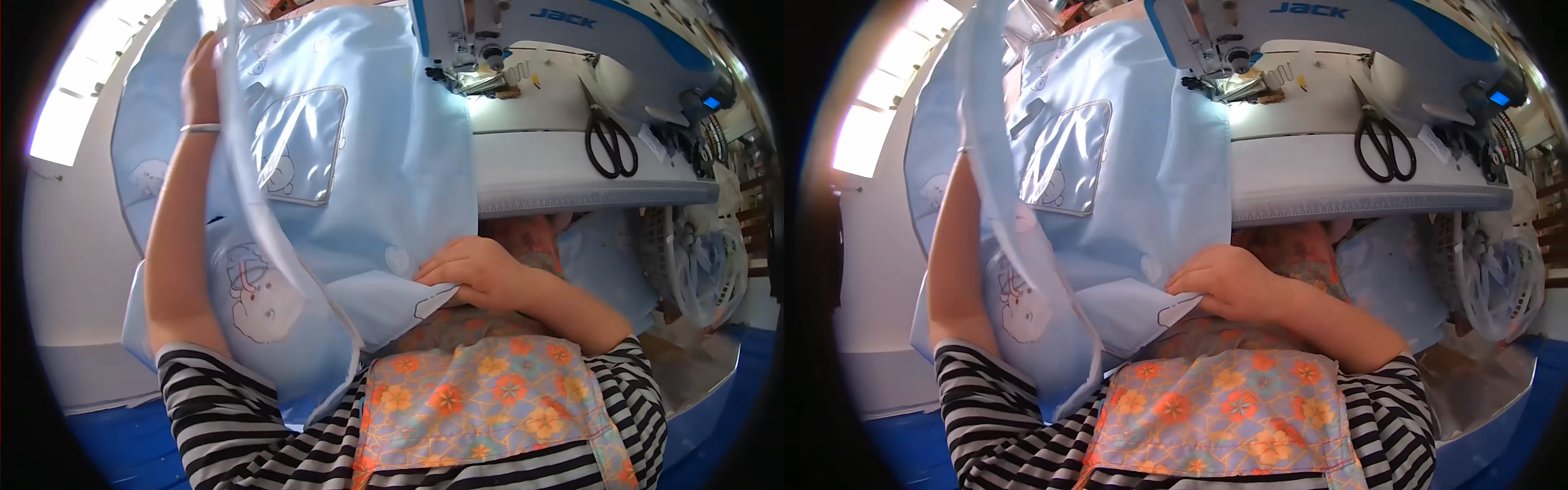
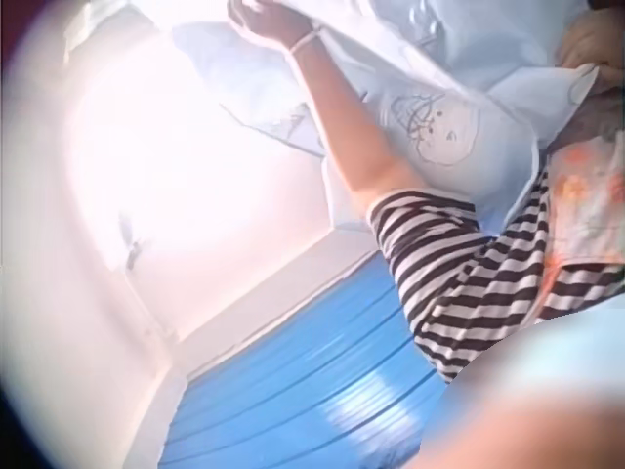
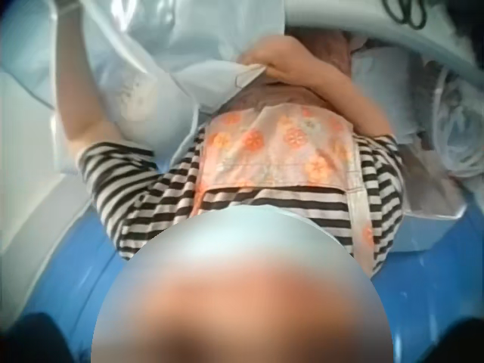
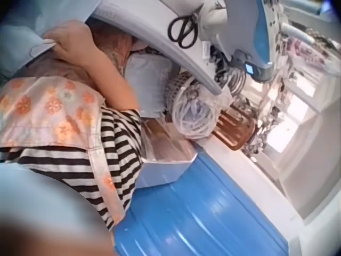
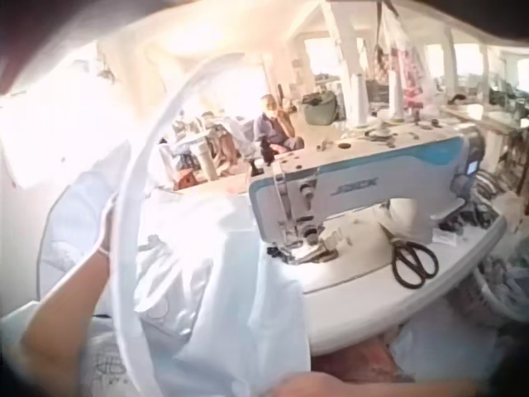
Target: Sewing and trimming light blue fabric items using an industrial sewing machine.
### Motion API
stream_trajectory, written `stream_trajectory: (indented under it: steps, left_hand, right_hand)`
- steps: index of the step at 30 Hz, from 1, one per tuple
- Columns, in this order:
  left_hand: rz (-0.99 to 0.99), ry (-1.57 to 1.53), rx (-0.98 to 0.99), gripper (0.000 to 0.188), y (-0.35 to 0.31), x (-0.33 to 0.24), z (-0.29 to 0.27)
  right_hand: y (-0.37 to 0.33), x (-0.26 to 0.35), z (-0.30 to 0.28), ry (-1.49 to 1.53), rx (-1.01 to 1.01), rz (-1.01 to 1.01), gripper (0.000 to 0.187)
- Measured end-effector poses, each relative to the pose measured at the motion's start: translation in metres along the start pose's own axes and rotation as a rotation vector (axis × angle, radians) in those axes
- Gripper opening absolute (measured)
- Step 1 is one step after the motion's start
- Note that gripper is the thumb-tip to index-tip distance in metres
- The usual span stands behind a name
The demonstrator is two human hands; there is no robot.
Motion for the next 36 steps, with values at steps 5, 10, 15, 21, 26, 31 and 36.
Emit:
stream_trajectory:
  steps: [5,10,15,21,26,31,36]
  left_hand:
    - [0.908,-0.399,0.565,0.011,-0.024,-0.325,0.109]
    - [0.807,0.293,0.674,0.024,-0.075,-0.262,0.191]
    - [0.435,0.166,0.764,0.032,-0.071,-0.234,0.203]
    - [0.403,0.157,0.804,0.039,-0.074,-0.233,0.212]
    - [0.321,0.191,0.883,0.043,-0.074,-0.229,0.217]
    - [0.313,0.188,0.868,0.042,-0.075,-0.229,0.216]
    - [0.346,0.17,0.808,0.04,-0.074,-0.229,0.213]
  right_hand:
    - [-0.007,0.014,-0.003,0.046,0.041,-0.03,0.022]
    - [-0.011,0.008,-0.001,0.039,0.024,0.015,0.027]
    - [-0.012,-0.004,-0.003,0.08,0.048,0.061,0.029]
    - [-0.013,-0.004,-0.01,0.142,-0.059,-0.017,0.026]
    - [-0.014,-0.008,-0.012,0.134,-0.064,-0.024,0.025]
    - [-0.013,-0.016,-0.011,0.126,0.019,0.008,0.021]
    - [-0.009,-0.024,-0.013,0.105,0.021,0.024,0.023]
Point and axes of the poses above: each hand's wrist, its own y-axis towards the middle knuckle, its own z-axis out of the palm, x = y × z, the point moved 9 cm from there along y, towards the middle knuckle, and after that the axes turned 13 degrees about z, right-handed, at the moved point
